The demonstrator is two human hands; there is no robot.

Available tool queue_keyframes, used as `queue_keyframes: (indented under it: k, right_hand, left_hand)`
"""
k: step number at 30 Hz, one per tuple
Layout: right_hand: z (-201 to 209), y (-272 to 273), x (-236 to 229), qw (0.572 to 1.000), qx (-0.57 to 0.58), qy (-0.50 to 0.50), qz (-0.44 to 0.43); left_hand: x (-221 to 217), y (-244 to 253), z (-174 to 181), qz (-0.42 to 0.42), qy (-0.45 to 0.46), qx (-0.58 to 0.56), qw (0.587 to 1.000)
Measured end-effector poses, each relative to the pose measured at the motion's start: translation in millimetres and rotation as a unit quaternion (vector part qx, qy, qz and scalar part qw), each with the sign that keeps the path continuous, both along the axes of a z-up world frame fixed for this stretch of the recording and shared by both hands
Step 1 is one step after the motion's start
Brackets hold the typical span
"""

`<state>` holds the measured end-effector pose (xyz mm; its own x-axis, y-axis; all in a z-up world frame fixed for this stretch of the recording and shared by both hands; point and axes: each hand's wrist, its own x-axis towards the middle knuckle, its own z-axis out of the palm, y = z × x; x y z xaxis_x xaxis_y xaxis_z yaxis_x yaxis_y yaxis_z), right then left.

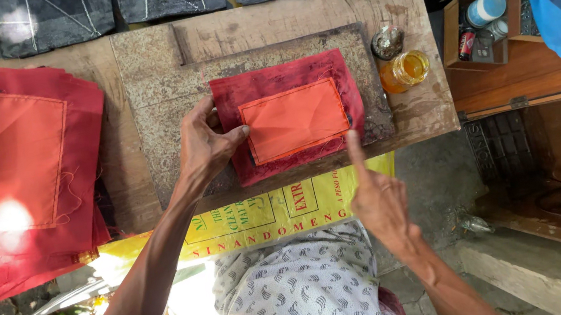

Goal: The person repeatedly rubs the surface of red fabric pieces with their right index finger. They handle the fabric one at a time, picking it up, rubbing it, and placing it back on the table. The person also stacks the treated pieces together.

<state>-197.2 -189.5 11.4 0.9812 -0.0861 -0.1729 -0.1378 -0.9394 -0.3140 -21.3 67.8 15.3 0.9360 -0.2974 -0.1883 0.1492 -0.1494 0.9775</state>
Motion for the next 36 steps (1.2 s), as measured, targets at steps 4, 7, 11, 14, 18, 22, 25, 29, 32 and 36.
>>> queue_keyframes:
  k: [4,7,11,14,18,22,25,29,32,36]
  right_hand:
    - [-1,57,3,0.984,0.003,0.161,0.081]
    - [-2,90,7,0.97,-0.098,-0.029,0.218]
    - [3,115,16,0.966,-0.126,0.044,0.22]
    - [15,116,20,0.955,-0.095,0.13,0.248]
    - [24,117,34,0.967,-0.018,0.133,0.219]
    - [23,122,45,0.969,-0.001,0.151,0.198]
    - [24,119,47,0.973,0.005,0.132,0.191]
    - [25,116,33,0.97,-0.013,0.123,0.208]
    - [17,111,27,0.976,0.074,0.12,0.169]
    - [2,104,31,0.687,0.689,0.224,-0.047]
  left_hand:
    - [3,-2,0,-0.001,-0.001,0.012,1.0]
    - [2,1,-2,-0.001,0.008,0.011,1.0]
    - [3,0,-5,-0.008,-0.01,0.009,1.0]
    - [8,-3,-4,-0.002,0.028,-0.028,0.999]
    - [15,1,-3,0.001,0.08,-0.043,0.996]
    - [28,9,-12,-0.027,0.107,-0.068,0.992]
    - [58,7,-21,-0.076,0.113,0.015,0.991]
    - [108,-3,-26,-0.232,0.049,0.092,0.967]
    - [134,-23,-20,-0.36,0.064,0.154,0.918]
    - [142,-61,-1,-0.424,0.003,0.324,0.846]
